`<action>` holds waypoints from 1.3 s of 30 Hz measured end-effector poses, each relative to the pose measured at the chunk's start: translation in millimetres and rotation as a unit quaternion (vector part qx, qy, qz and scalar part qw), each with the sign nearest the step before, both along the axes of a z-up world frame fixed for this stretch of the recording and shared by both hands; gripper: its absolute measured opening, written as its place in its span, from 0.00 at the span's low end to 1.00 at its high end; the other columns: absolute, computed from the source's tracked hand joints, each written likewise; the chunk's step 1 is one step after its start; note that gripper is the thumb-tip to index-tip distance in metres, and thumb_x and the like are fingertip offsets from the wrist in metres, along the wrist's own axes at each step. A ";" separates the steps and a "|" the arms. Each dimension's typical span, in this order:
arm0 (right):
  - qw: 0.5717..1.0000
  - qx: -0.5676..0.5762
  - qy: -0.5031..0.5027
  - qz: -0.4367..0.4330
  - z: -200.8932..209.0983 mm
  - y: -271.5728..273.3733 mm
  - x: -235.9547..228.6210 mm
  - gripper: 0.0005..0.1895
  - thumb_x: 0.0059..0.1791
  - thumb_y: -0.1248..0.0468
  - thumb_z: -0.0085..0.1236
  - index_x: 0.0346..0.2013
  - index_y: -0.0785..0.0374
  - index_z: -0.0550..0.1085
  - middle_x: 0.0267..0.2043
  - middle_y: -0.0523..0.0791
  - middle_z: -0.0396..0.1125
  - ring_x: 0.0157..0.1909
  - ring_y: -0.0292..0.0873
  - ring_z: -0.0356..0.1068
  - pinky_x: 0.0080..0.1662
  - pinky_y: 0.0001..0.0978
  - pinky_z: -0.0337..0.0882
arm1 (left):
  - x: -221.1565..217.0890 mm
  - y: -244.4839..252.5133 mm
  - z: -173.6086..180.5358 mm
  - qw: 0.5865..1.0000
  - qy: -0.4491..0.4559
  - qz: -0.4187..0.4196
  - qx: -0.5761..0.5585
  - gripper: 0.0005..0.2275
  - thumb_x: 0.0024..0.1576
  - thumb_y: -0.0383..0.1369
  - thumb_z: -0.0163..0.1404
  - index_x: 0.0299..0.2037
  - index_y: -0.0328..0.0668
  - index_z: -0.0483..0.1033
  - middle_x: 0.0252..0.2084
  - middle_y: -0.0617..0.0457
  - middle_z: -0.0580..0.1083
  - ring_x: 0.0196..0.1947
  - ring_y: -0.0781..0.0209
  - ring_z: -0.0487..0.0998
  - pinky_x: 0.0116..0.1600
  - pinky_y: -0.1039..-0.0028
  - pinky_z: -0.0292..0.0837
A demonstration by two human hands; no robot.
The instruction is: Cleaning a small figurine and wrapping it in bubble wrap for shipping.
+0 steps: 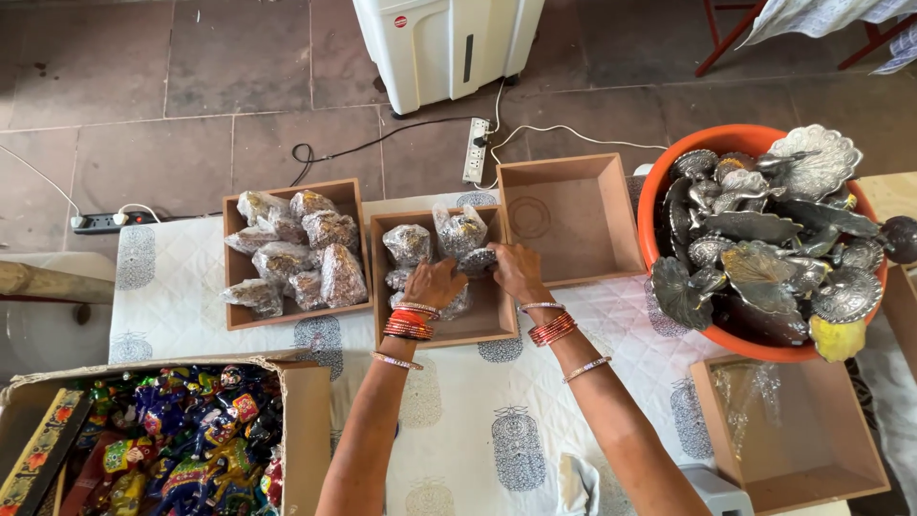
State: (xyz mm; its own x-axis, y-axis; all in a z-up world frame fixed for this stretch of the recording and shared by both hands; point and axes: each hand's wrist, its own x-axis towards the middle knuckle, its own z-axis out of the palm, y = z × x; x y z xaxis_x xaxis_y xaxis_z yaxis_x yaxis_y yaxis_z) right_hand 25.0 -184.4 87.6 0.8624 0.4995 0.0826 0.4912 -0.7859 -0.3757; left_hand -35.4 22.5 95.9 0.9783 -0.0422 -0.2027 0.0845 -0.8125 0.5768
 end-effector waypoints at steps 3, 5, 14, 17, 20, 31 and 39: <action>0.999 -0.009 -0.023 -0.022 5.4 3.1 -5.4 0.26 0.36 0.70 0.65 0.49 0.59 0.78 0.39 0.49 0.77 0.38 0.53 0.76 0.41 0.46 0.76 | -1.2 -2.2 9.8 1.000 0.004 -0.010 -0.011 0.15 0.56 0.45 0.48 0.38 0.40 0.75 0.32 0.40 0.78 0.35 0.42 0.80 0.45 0.51 0.77; 0.999 -0.018 0.021 -0.037 11.5 3.7 -8.4 0.25 0.39 0.71 0.63 0.52 0.57 0.78 0.41 0.49 0.76 0.39 0.51 0.77 0.42 0.44 0.77 | -3.2 -8.9 8.8 1.000 0.012 -0.007 -0.007 0.14 0.57 0.44 0.48 0.38 0.40 0.75 0.30 0.41 0.78 0.33 0.43 0.80 0.46 0.51 0.77; 0.995 0.061 -0.048 -0.063 12.9 6.2 -27.8 0.23 0.35 0.78 0.61 0.44 0.59 0.78 0.47 0.48 0.76 0.48 0.50 0.76 0.52 0.46 0.75 | -30.8 -10.5 28.7 0.989 -0.113 0.037 -0.088 0.33 0.44 0.42 0.68 0.55 0.34 0.67 0.51 0.37 0.75 0.49 0.38 0.75 0.54 0.50 0.72; 0.996 0.054 -0.030 -0.068 17.8 8.9 -27.9 0.21 0.36 0.77 0.61 0.43 0.60 0.78 0.47 0.46 0.76 0.48 0.50 0.75 0.61 0.47 0.72 | -45.2 -10.2 31.1 0.992 -0.123 0.030 -0.004 0.42 0.33 0.33 0.69 0.61 0.35 0.62 0.56 0.36 0.73 0.56 0.33 0.72 0.55 0.47 0.73; 0.995 0.045 -0.005 -0.085 13.2 7.3 -24.9 0.21 0.38 0.76 0.61 0.45 0.61 0.78 0.47 0.48 0.75 0.49 0.53 0.74 0.59 0.47 0.71 | -37.2 -9.9 -7.0 0.993 -0.106 0.021 0.052 0.36 0.39 0.20 0.61 0.62 0.40 0.61 0.54 0.39 0.75 0.54 0.35 0.74 0.49 0.52 0.78; 0.996 0.025 -0.001 -0.085 20.9 7.9 -21.7 0.25 0.37 0.76 0.62 0.49 0.61 0.76 0.48 0.48 0.74 0.50 0.56 0.73 0.48 0.49 0.74 | -26.7 -6.2 -23.4 0.997 -0.076 0.014 0.027 0.29 0.46 0.12 0.54 0.59 0.39 0.62 0.46 0.36 0.75 0.45 0.37 0.79 0.46 0.56 0.80; 0.969 0.172 0.156 -0.079 45.0 1.0 -22.1 0.41 0.40 0.71 0.69 0.66 0.53 0.64 0.59 0.46 0.69 0.37 0.41 0.75 0.44 0.35 0.75 | -66.7 3.9 55.6 0.993 -0.096 0.063 -0.028 0.44 0.43 0.17 0.58 0.73 0.41 0.50 0.67 0.40 0.63 0.65 0.42 0.66 0.66 0.62 0.68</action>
State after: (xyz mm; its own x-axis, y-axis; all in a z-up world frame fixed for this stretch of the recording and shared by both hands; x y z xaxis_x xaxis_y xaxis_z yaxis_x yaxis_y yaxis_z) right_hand 2.9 -183.4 132.6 0.9358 0.3480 -0.0571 0.1941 -0.6435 -0.7404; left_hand -102.1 26.4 151.4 0.9969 0.0772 -0.0118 0.0671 -0.7687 0.6360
